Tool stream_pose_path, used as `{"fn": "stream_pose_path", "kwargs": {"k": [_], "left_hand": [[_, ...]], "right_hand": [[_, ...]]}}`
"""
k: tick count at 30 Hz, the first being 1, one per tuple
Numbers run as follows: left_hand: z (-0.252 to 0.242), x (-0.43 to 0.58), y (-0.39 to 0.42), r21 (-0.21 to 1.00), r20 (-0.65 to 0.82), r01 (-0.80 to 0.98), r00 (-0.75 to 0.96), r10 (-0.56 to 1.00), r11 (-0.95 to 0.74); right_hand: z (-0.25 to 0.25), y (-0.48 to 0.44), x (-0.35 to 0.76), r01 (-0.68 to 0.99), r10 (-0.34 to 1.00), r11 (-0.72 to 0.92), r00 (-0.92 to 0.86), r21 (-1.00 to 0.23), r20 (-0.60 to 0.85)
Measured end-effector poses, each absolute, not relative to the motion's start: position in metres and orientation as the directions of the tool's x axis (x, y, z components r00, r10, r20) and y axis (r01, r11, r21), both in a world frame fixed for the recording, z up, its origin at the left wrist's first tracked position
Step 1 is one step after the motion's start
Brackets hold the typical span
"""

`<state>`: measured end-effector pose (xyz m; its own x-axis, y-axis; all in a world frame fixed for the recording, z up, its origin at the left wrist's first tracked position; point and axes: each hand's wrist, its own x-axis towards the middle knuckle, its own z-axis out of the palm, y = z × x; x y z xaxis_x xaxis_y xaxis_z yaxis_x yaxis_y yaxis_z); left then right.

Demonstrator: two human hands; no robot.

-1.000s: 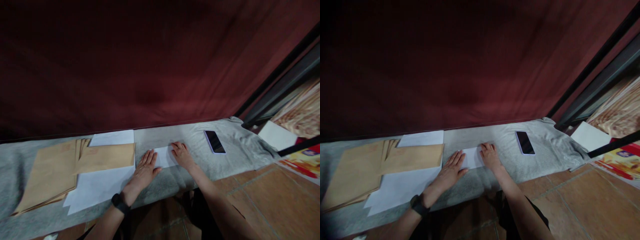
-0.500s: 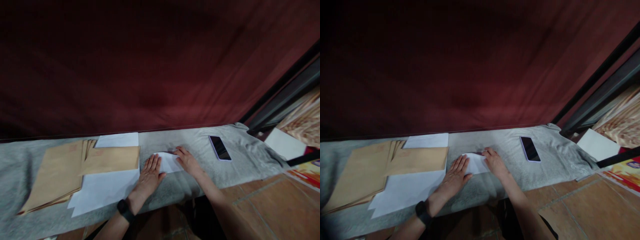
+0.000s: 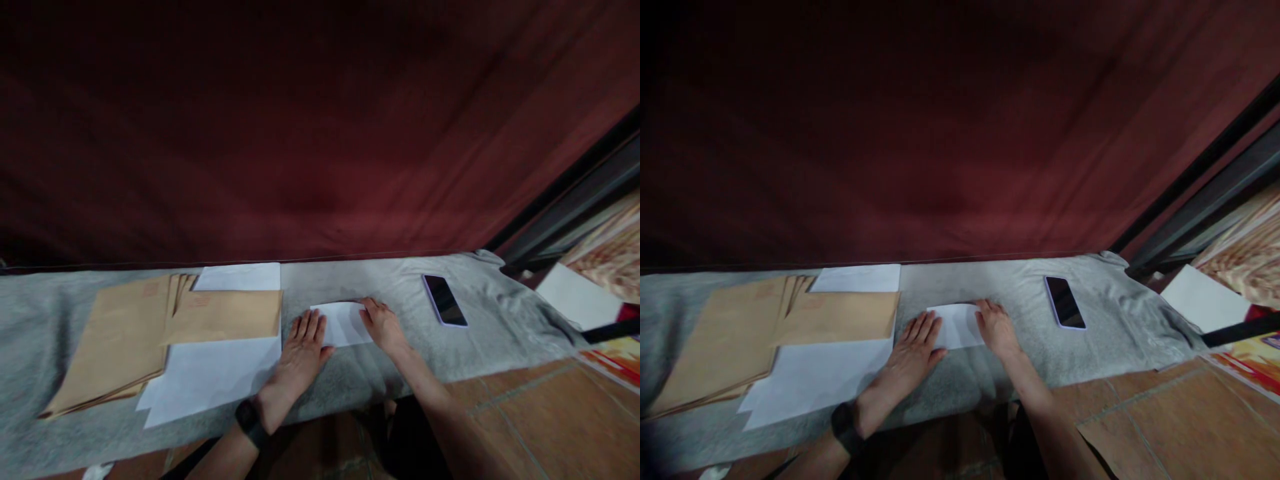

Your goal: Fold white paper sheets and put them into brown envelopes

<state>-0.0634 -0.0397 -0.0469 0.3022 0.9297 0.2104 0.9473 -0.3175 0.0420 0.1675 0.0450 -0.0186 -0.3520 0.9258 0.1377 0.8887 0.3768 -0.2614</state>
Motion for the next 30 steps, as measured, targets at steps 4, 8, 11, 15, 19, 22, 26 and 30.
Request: {"fn": "stream_pose_path", "kwargs": {"k": [4, 8, 11, 15, 19, 22, 26, 30], "left_hand": [[-0.046, -0.062, -0.041, 0.053, 0.192, 0.947, 0.302, 0.934, -0.317], [-0.045, -0.060, -0.042, 0.079, 0.175, 0.949, 0.289, 0.941, -0.306], [-0.045, -0.057, -0.045, 0.105, 0.160, 0.949, 0.278, 0.947, -0.296], [-0.047, -0.049, -0.049, 0.131, 0.174, 0.940, 0.291, 0.941, -0.315], [-0.051, -0.038, -0.054, 0.150, 0.206, 0.935, 0.289, 0.935, -0.322], [-0.052, -0.034, -0.057, 0.151, 0.205, 0.942, 0.266, 0.942, -0.299], [-0.052, -0.034, -0.062, 0.126, 0.230, 0.946, 0.265, 0.937, -0.298], [-0.051, -0.038, -0.070, 0.104, 0.218, 0.947, 0.276, 0.936, -0.303]], "right_hand": [[-0.024, 0.043, 0.162, 0.841, 0.869, 0.459, -0.358, -0.286, 0.342], [-0.040, 0.028, 0.143, 0.757, 0.808, 0.585, -0.515, -0.291, 0.287], [-0.053, 0.015, 0.133, 0.778, 0.810, 0.586, -0.550, -0.228, 0.205], [-0.058, 0.008, 0.130, 0.814, 0.828, 0.559, -0.535, -0.158, 0.167], [-0.055, 0.006, 0.130, 0.829, 0.836, 0.545, -0.525, -0.126, 0.158], [-0.055, 0.005, 0.130, 0.832, 0.834, 0.545, -0.527, -0.100, 0.161], [-0.057, 0.005, 0.133, 0.835, 0.833, 0.546, -0.531, -0.075, 0.152], [-0.058, 0.008, 0.138, 0.848, 0.844, 0.527, -0.513, -0.062, 0.160]]}}
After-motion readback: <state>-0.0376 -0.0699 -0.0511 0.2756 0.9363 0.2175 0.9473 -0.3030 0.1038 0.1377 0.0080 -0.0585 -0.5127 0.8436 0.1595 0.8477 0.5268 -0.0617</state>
